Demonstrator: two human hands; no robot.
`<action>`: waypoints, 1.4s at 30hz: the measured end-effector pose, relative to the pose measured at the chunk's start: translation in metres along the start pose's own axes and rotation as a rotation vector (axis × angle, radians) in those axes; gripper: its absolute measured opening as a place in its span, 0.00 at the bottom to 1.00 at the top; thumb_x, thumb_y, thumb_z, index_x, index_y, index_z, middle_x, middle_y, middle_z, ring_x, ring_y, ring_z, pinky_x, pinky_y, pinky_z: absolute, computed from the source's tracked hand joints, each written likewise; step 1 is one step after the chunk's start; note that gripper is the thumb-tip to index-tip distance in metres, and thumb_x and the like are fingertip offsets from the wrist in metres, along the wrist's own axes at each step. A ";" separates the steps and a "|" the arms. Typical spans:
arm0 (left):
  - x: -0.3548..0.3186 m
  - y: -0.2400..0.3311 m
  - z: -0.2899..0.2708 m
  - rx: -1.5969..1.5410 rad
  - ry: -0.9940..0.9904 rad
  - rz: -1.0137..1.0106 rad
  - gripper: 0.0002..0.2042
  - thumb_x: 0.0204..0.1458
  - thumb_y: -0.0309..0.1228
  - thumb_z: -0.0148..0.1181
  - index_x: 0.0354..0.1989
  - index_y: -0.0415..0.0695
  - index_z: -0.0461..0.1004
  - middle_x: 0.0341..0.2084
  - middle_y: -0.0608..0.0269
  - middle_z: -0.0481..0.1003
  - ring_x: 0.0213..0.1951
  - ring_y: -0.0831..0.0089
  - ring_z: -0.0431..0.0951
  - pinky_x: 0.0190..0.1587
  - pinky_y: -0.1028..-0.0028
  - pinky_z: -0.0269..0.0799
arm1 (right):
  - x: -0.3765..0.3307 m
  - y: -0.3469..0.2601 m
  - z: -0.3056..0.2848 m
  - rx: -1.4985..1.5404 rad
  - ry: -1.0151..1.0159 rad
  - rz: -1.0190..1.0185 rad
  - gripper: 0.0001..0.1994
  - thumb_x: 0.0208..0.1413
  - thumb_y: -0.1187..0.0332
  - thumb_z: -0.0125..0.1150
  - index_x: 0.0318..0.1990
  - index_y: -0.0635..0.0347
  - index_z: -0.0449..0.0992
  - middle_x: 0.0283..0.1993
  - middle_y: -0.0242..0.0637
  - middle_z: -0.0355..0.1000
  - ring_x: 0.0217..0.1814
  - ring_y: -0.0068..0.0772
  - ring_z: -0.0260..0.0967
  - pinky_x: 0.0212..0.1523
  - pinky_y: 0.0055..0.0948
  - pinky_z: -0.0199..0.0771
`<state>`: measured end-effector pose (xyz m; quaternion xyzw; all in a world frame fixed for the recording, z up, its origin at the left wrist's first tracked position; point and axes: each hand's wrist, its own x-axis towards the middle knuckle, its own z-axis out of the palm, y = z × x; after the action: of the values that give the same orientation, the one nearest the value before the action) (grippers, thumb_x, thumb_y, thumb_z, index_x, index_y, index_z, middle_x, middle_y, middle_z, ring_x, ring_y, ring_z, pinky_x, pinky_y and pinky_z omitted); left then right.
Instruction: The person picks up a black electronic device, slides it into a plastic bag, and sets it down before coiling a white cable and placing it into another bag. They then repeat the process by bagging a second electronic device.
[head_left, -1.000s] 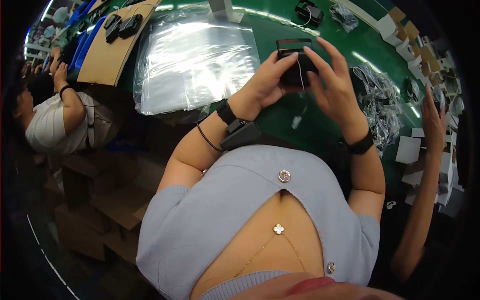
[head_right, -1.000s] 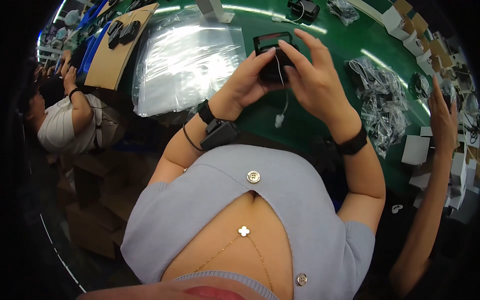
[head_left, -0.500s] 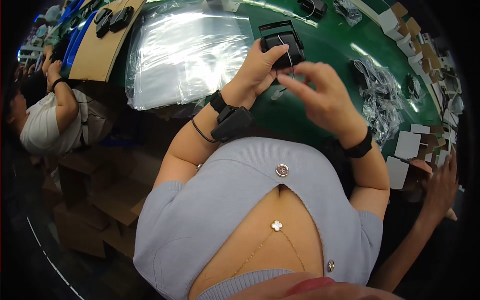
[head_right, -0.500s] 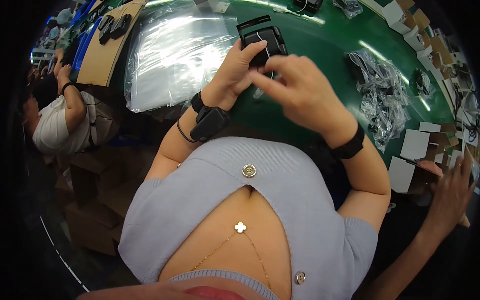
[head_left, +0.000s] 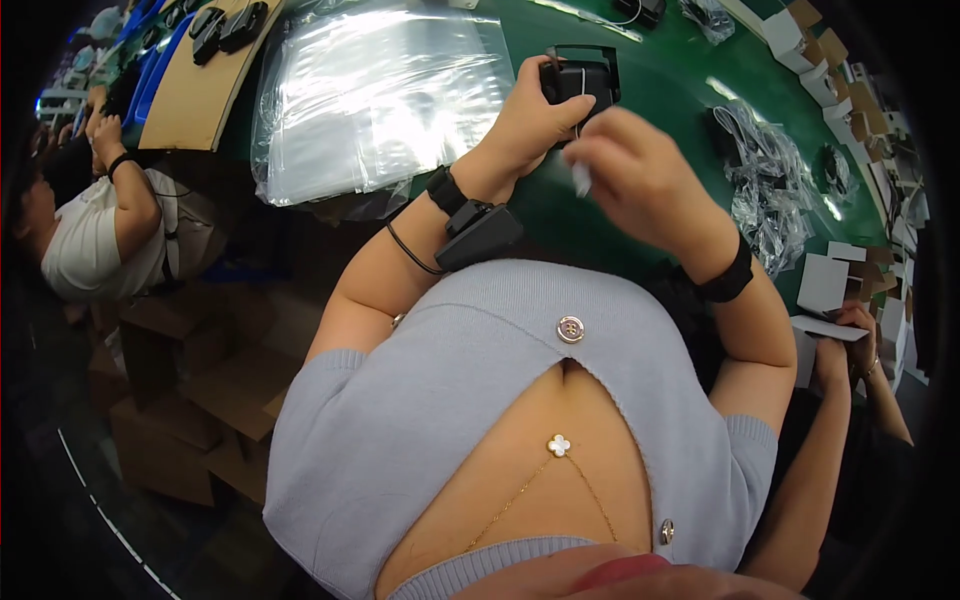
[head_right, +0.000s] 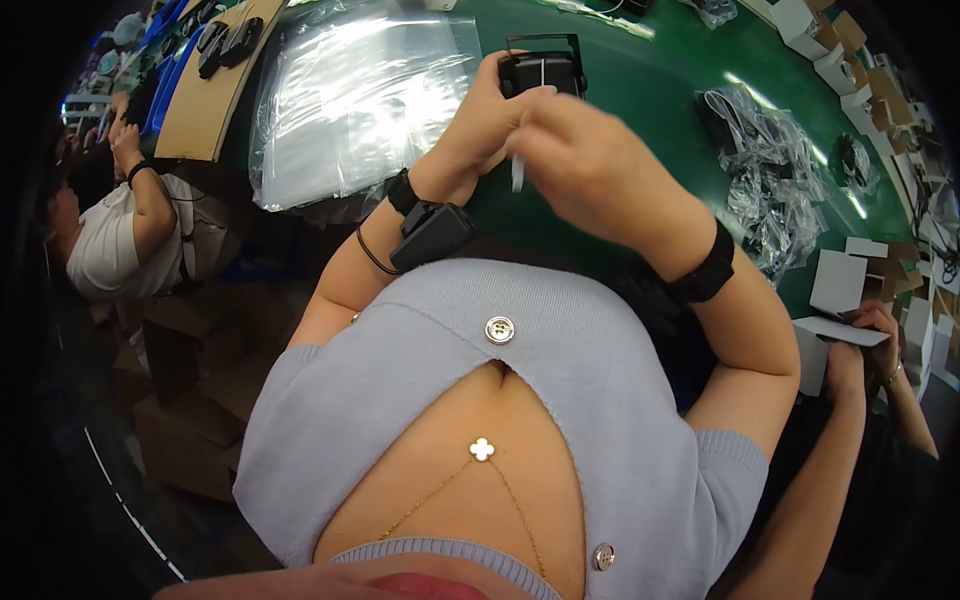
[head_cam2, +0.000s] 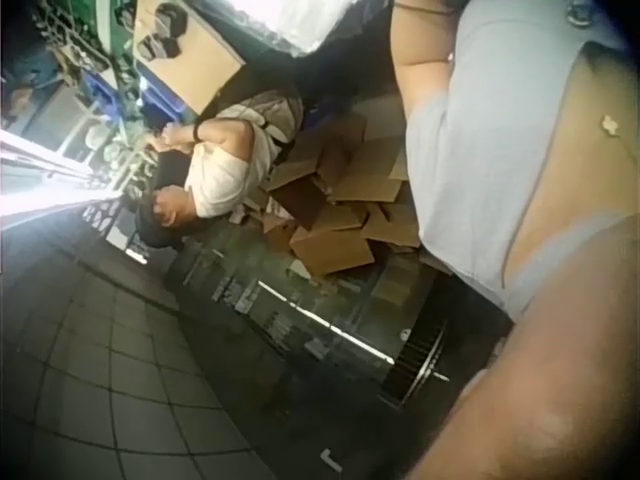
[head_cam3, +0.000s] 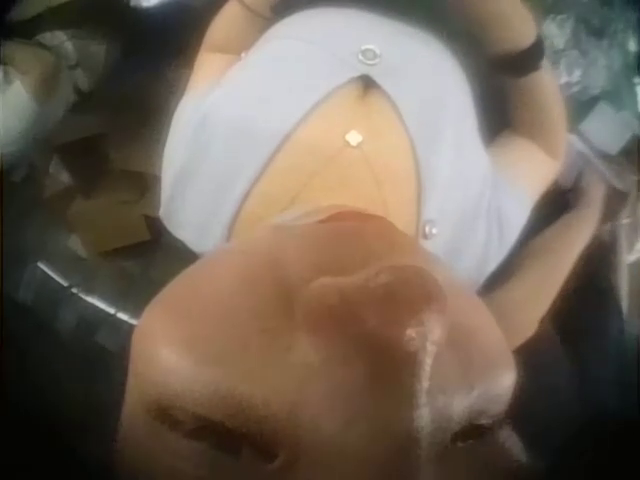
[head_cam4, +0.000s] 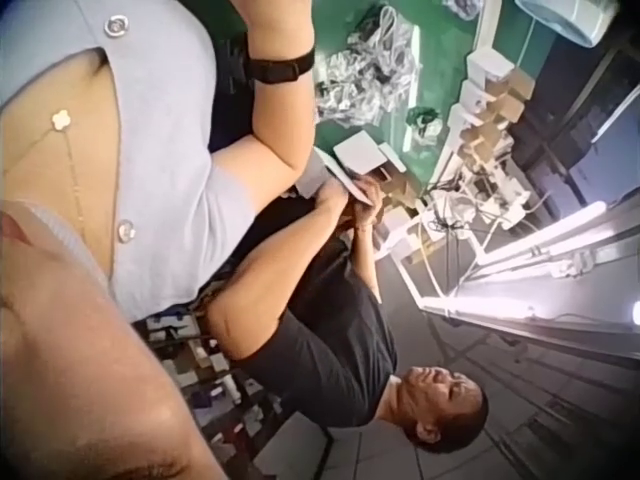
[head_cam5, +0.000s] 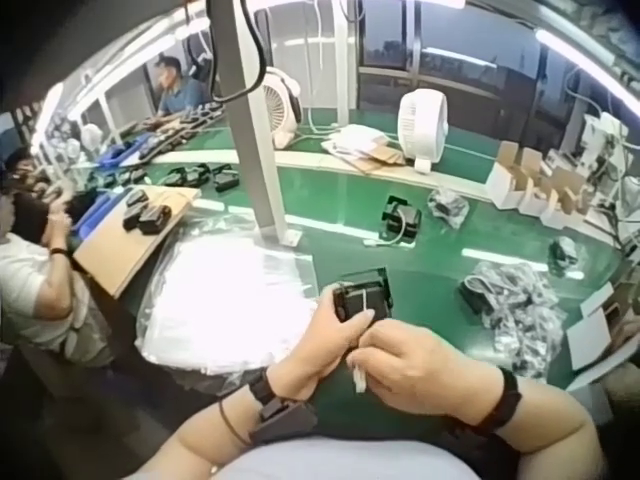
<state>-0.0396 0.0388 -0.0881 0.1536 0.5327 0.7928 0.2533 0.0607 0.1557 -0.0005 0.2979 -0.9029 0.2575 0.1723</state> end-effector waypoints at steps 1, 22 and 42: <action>0.000 -0.001 -0.001 0.108 -0.019 0.039 0.28 0.47 0.25 0.61 0.54 0.37 0.53 0.42 0.53 0.67 0.43 0.68 0.74 0.39 0.68 0.79 | 0.002 0.004 -0.001 0.004 0.001 0.001 0.12 0.38 0.79 0.62 0.34 0.60 0.72 0.34 0.37 0.66 0.34 0.38 0.65 0.34 0.28 0.68; -0.046 0.067 -0.034 0.813 -0.445 0.034 0.22 0.45 0.33 0.66 0.47 0.39 0.67 0.37 0.54 0.75 0.38 0.67 0.78 0.39 0.72 0.74 | -0.039 0.081 -0.006 0.869 -0.417 0.685 0.30 0.47 0.68 0.65 0.58 0.62 0.61 0.44 0.32 0.69 0.45 0.25 0.67 0.45 0.25 0.70; -0.014 0.056 -0.071 1.493 -0.258 0.186 0.10 0.49 0.34 0.61 0.25 0.38 0.74 0.21 0.58 0.74 0.27 0.61 0.75 0.31 0.69 0.70 | -0.084 0.100 0.000 1.604 0.165 0.735 0.27 0.55 0.60 0.56 0.58 0.69 0.60 0.52 0.54 0.67 0.48 0.43 0.71 0.48 0.36 0.74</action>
<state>-0.0779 -0.0407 -0.0635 0.4196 0.8784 0.2161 0.0744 0.0622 0.2619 -0.0759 0.0005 -0.4740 0.8727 -0.1175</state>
